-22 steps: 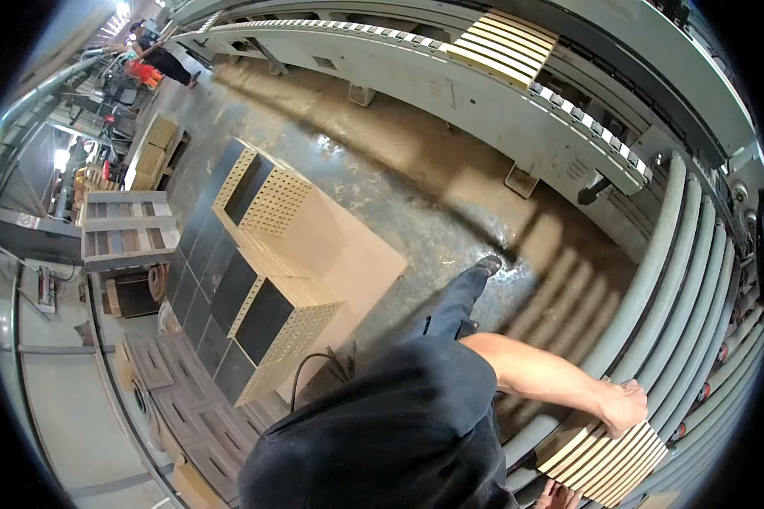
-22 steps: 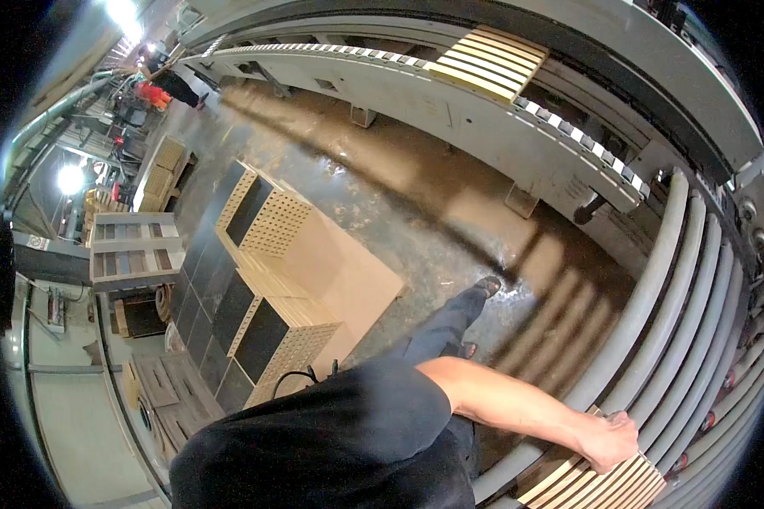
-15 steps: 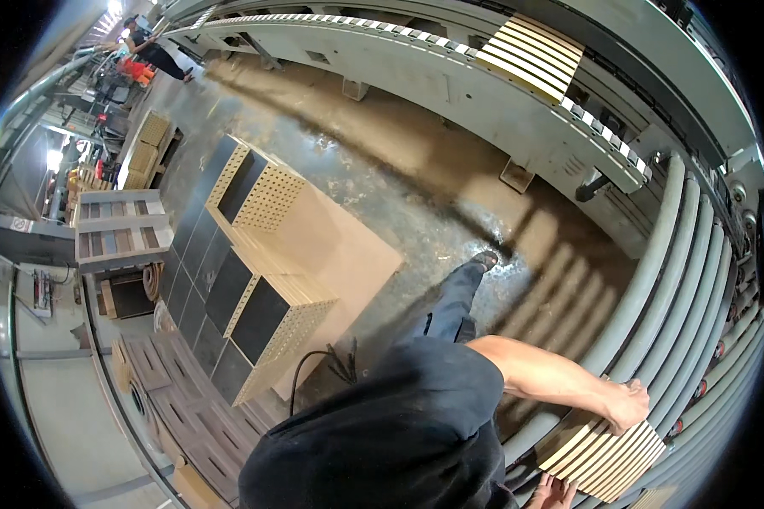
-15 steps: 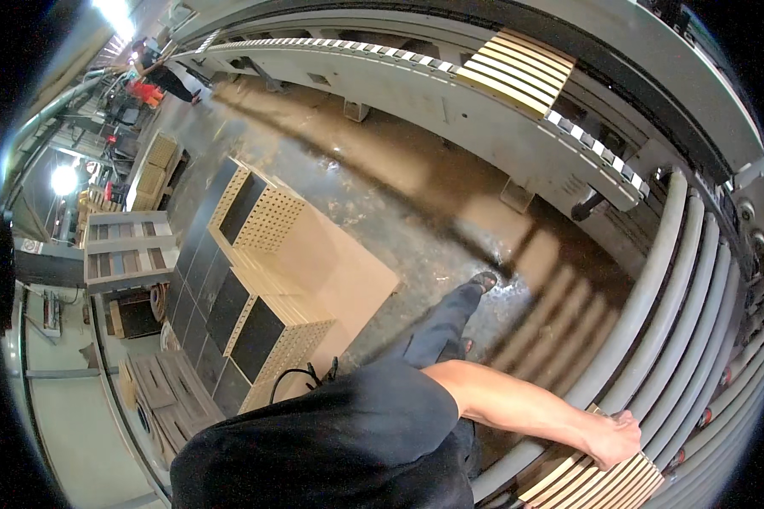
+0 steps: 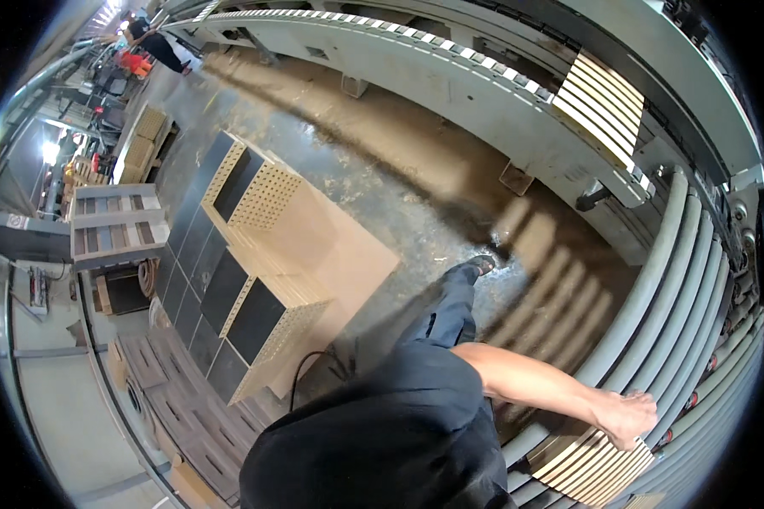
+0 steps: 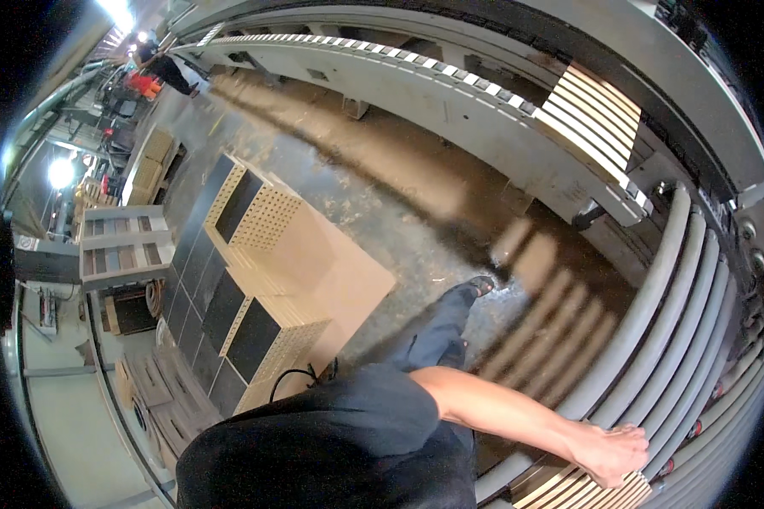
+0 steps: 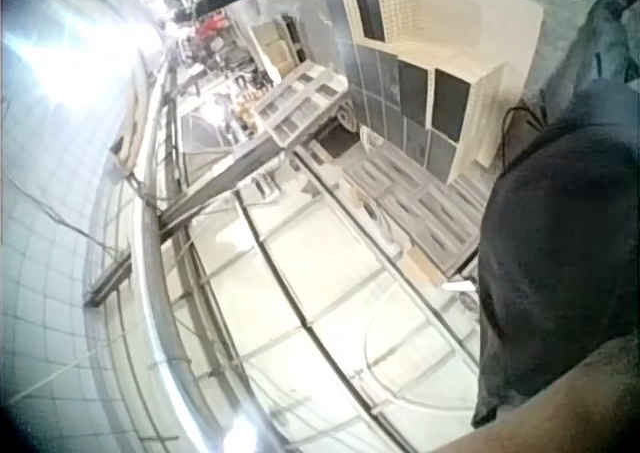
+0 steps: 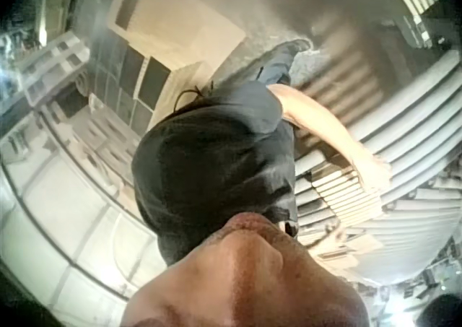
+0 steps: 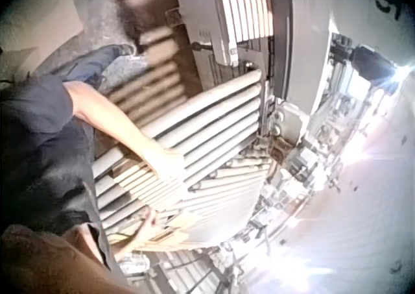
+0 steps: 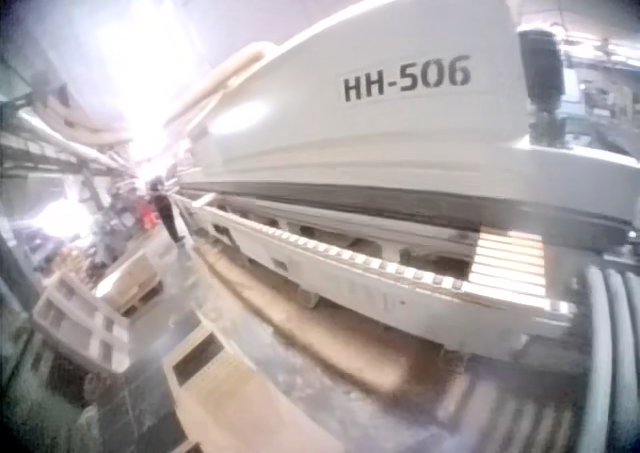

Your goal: The person feeds slatted wooden panels into an edge-banding machine, retrieves the processed panels from conveyor rollers, and stacks them onto a pallet by hand.

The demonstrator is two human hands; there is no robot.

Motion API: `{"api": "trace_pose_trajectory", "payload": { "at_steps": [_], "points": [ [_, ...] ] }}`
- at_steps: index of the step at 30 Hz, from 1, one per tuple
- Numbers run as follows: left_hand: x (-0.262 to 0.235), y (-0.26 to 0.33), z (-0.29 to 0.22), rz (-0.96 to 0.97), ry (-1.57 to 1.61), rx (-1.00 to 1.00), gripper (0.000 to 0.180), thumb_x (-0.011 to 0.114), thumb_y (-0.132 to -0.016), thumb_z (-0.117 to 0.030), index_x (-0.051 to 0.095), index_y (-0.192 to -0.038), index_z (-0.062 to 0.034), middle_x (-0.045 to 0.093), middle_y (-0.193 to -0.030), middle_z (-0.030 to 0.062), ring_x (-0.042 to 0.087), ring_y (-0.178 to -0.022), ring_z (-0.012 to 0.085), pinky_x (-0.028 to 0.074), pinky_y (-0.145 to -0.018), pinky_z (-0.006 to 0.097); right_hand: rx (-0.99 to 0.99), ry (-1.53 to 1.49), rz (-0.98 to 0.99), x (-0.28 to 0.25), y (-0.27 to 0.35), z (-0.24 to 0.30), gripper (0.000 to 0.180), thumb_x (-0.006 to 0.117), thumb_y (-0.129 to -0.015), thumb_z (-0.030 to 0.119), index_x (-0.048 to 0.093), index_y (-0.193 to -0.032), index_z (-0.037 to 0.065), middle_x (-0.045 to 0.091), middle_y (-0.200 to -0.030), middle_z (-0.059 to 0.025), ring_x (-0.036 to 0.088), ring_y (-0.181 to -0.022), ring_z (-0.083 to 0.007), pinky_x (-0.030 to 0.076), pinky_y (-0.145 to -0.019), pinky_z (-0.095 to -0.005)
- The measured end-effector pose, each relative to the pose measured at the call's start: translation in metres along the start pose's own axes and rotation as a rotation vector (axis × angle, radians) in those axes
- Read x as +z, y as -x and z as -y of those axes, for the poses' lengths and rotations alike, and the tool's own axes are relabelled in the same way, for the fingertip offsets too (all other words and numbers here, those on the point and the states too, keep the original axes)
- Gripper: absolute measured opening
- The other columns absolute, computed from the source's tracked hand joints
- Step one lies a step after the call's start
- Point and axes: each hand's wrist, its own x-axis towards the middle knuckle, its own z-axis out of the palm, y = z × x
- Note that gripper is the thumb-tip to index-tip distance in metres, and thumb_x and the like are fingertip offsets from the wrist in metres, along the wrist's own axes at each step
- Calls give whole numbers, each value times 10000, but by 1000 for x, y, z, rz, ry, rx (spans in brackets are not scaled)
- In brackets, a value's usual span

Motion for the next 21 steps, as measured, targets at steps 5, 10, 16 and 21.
{"api": "trace_pose_trajectory", "payload": {
  "at_steps": [5, 10, 16, 21],
  "points": [
    [-115, 62, -8, -196, 555, -155, 259, 699, -799, -200, 684, -908, 34, 695, -883, 232, 707, -816, 346, 552, -756, 448, -606, 7, 153, -33, -75, 23, 346, 584, -1012, 164, 586, -1284, -50, 650, -1204, -161, 600, -1145, -225, 450, -1020, -339],
    [-175, 137, 74, -637, 428, -541, 267, 695, -897, -97, 686, -1142, 8, 729, -991, 84, 677, -870, 120, 569, -788, 274, -885, 145, 134, 54, -113, 137, 333, 664, -880, 117, 651, -1181, -25, 682, -1064, -152, 657, -966, -241, 502, -856, -335],
    [-242, 131, 151, -1049, 229, -503, 384, 668, -909, -47, 608, -1285, 3, 666, -1199, 99, 623, -1094, 160, 513, -935, 295, -968, -94, 53, 128, -213, 214, 473, 698, -919, 318, 639, -1277, 17, 663, -1221, -182, 655, -1103, -279, 541, -883, -361],
    [-275, 64, 193, -935, -147, -309, 509, 676, -864, -88, 549, -1337, 49, 569, -1357, 216, 507, -1311, 329, 363, -1138, 410, -1034, -26, -318, 200, -272, 257, 516, 680, -885, 371, 643, -1187, -46, 653, -1186, -255, 589, -1156, -410, 457, -1015, -462]
  ]
}}
